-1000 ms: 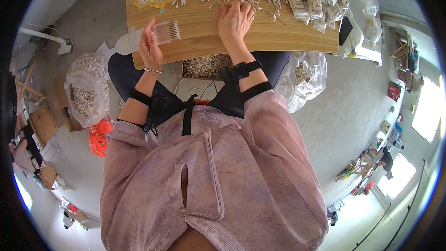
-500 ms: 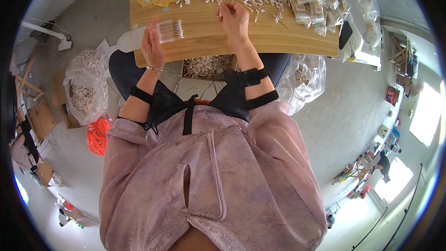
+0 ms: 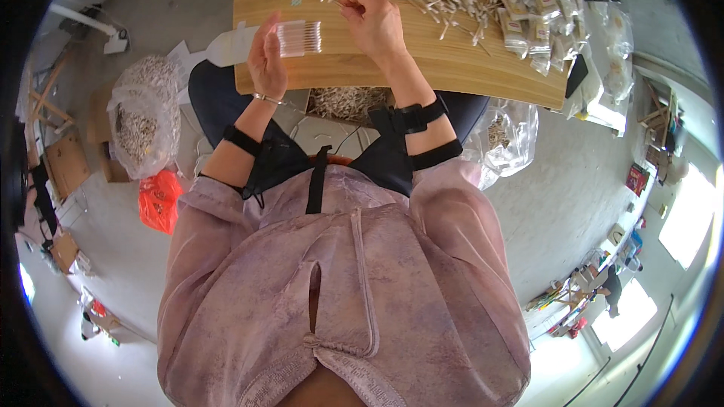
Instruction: Counting and placing white cotton swab sticks into plastic bags at a workstation.
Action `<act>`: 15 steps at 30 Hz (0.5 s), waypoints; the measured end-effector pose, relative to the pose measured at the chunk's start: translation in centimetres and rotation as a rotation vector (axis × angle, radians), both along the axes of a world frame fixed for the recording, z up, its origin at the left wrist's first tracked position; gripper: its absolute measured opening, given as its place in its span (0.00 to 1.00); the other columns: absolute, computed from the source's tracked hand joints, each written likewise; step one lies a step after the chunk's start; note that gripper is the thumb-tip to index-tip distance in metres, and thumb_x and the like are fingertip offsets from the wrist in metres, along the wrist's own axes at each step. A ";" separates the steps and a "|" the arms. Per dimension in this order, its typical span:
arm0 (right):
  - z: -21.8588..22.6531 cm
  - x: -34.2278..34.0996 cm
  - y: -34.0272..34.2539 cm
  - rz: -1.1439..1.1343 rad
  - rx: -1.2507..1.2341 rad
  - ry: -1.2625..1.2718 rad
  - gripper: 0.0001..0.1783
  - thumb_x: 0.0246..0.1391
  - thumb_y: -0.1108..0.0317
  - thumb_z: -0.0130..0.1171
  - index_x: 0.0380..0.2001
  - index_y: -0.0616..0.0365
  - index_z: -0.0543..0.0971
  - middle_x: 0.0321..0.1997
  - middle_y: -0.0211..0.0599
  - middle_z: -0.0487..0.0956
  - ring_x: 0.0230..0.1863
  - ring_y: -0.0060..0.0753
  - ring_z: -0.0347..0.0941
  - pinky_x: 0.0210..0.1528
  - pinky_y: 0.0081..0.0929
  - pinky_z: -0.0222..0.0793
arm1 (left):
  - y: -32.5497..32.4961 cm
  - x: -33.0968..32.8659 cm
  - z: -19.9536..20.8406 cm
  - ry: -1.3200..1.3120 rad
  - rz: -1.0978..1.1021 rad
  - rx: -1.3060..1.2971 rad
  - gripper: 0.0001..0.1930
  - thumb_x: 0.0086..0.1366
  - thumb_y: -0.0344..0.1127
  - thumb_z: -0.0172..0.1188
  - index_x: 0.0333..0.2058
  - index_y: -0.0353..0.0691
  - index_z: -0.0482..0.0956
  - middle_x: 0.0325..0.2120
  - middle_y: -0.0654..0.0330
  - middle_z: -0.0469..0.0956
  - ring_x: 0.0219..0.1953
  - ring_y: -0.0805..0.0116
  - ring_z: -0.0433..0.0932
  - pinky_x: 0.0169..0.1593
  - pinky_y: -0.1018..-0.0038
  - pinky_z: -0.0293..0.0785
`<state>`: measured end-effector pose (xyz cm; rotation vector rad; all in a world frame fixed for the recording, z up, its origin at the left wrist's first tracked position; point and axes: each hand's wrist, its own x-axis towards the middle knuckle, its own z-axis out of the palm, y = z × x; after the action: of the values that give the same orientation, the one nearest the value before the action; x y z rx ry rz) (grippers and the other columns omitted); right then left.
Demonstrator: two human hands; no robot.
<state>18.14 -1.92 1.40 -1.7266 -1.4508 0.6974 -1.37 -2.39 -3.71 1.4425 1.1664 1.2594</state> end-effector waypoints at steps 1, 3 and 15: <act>-0.6 -0.6 0.3 0.009 -0.007 0.009 0.07 0.48 0.71 0.62 0.33 0.55 0.80 0.30 0.34 0.81 0.32 0.32 0.76 0.36 0.28 0.72 | 0.1 0.3 -0.1 -0.058 0.009 0.030 0.20 0.71 0.42 0.44 0.54 0.33 0.69 0.52 0.54 0.72 0.54 0.66 0.70 0.57 0.72 0.64; -1.6 -1.8 1.2 0.151 0.164 -0.266 0.04 0.46 0.67 0.62 0.29 0.51 0.81 0.30 0.33 0.80 0.37 0.41 0.73 0.42 0.34 0.70 | 0.1 0.4 -0.2 -0.109 0.025 0.055 0.21 0.71 0.41 0.44 0.54 0.33 0.68 0.51 0.54 0.72 0.54 0.66 0.70 0.58 0.72 0.64; -3.7 -4.0 1.9 0.118 0.256 -0.375 0.04 0.45 0.68 0.61 0.28 0.49 0.82 0.32 0.31 0.77 0.41 0.41 0.70 0.46 0.36 0.67 | 0.0 0.1 -0.1 -0.234 0.045 0.003 0.22 0.72 0.43 0.42 0.55 0.32 0.67 0.52 0.53 0.71 0.55 0.66 0.69 0.60 0.72 0.61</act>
<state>14.16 -0.06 -2.33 -1.6361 -1.8212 0.2352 -1.24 -2.44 -3.85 1.2386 1.0435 1.4195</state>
